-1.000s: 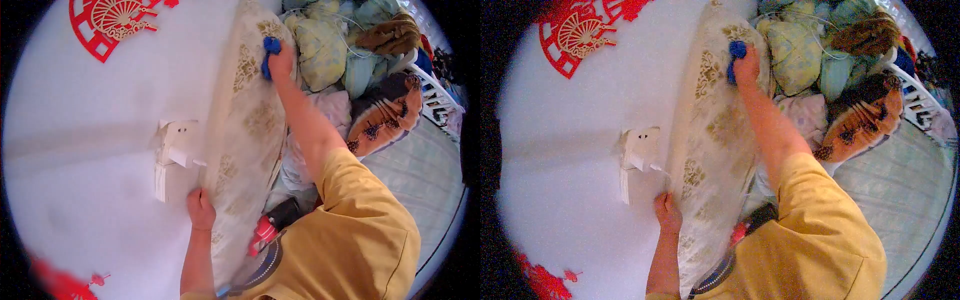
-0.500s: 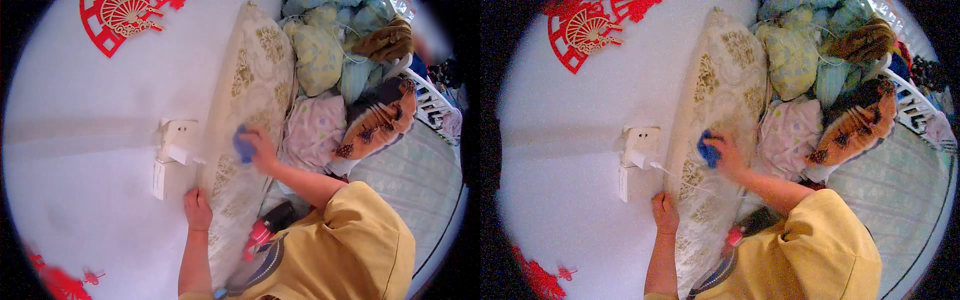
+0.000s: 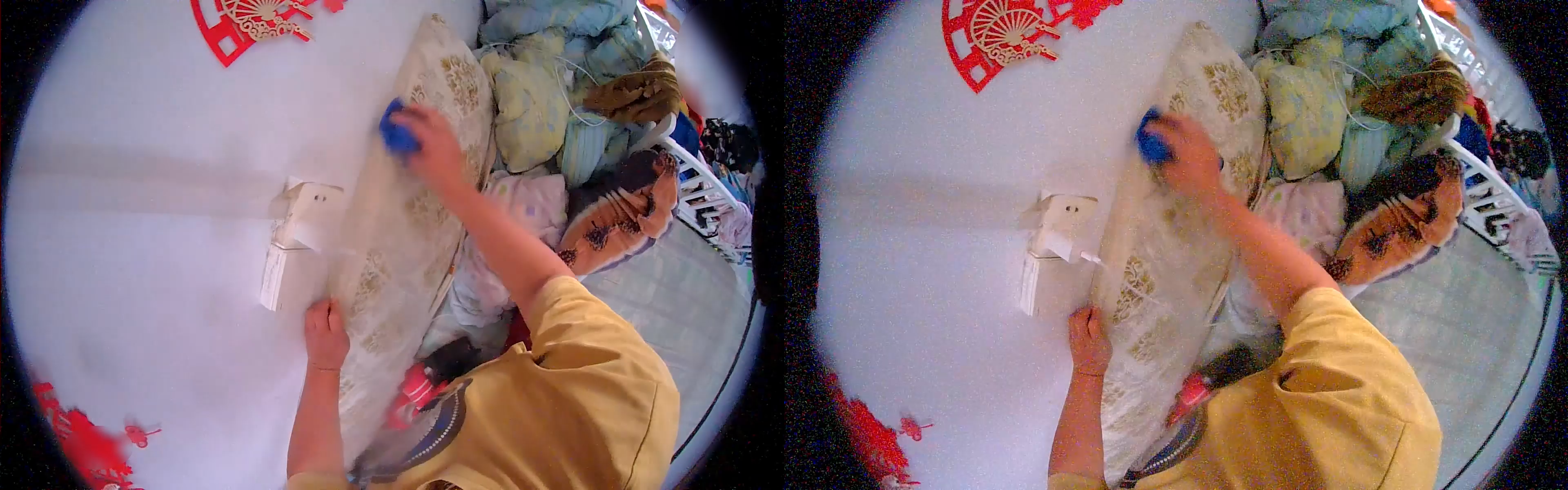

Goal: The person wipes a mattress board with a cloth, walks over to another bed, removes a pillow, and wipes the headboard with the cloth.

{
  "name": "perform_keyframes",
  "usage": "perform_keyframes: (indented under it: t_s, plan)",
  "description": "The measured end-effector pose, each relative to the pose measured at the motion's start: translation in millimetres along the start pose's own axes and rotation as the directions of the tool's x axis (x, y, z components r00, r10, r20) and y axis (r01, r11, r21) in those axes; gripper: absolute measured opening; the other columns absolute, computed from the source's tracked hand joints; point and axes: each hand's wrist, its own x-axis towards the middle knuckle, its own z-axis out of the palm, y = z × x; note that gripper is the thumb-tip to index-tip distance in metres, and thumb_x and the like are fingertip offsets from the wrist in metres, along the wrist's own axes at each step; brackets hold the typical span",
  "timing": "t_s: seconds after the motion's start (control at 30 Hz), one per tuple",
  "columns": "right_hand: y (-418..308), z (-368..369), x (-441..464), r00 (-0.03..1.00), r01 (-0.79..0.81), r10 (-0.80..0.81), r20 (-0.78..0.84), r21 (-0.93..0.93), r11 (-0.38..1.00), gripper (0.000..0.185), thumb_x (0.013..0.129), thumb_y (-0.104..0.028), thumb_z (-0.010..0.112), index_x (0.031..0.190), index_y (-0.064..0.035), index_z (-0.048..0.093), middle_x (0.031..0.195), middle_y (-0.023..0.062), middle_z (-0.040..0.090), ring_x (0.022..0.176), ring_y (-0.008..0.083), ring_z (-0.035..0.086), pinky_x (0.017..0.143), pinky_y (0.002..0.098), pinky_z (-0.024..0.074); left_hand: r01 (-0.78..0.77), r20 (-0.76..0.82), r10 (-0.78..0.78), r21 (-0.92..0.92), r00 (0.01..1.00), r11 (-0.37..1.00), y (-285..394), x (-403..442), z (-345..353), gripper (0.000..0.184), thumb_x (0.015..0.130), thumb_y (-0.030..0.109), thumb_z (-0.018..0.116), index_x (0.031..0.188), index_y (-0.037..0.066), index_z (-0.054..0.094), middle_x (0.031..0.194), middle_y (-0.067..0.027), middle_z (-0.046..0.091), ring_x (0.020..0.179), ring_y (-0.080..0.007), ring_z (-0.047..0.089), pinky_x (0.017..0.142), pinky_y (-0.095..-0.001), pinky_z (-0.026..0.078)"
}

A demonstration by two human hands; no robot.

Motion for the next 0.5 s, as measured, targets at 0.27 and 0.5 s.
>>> perform_keyframes:
  t_s: [0.27, 0.5]
  plan:
    - [-10, -9, -8, 0.922, 0.245, -0.212, 0.323, -0.062, 0.968, 0.056, 0.073, -0.003, 0.07, 0.125, -0.0239, 0.066, 0.136, 0.0047, 0.062, 0.123, 0.0311, 0.06, 0.097, 0.0424, 0.0537, -0.024, 0.012, 0.023, 0.041, 1.0, 0.999, 1, 1, 0, 0.028, 0.085, -0.003, 0.059, 0.113, -0.004, 0.061, 0.114, -0.0196, 0.059, 0.1, -0.0402, 0.058, 0.084, -0.0477, 0.053]
    - [79, -10, 107, 0.995, 0.039, -0.027, 0.101, -0.11, 0.993, 0.057, 0.076, 0.001, 0.064, 0.126, -0.0271, 0.068, 0.136, 0.0033, 0.063, 0.122, 0.0316, 0.061, 0.099, 0.0449, 0.0526, -0.028, -0.003, 0.028, 0.046, 1.0, 0.999, 2, 1, -1, 0.026, 0.088, -0.001, 0.061, 0.114, -0.002, 0.06, 0.114, -0.0192, 0.059, 0.101, -0.0393, 0.059, 0.085, -0.0474, 0.054]
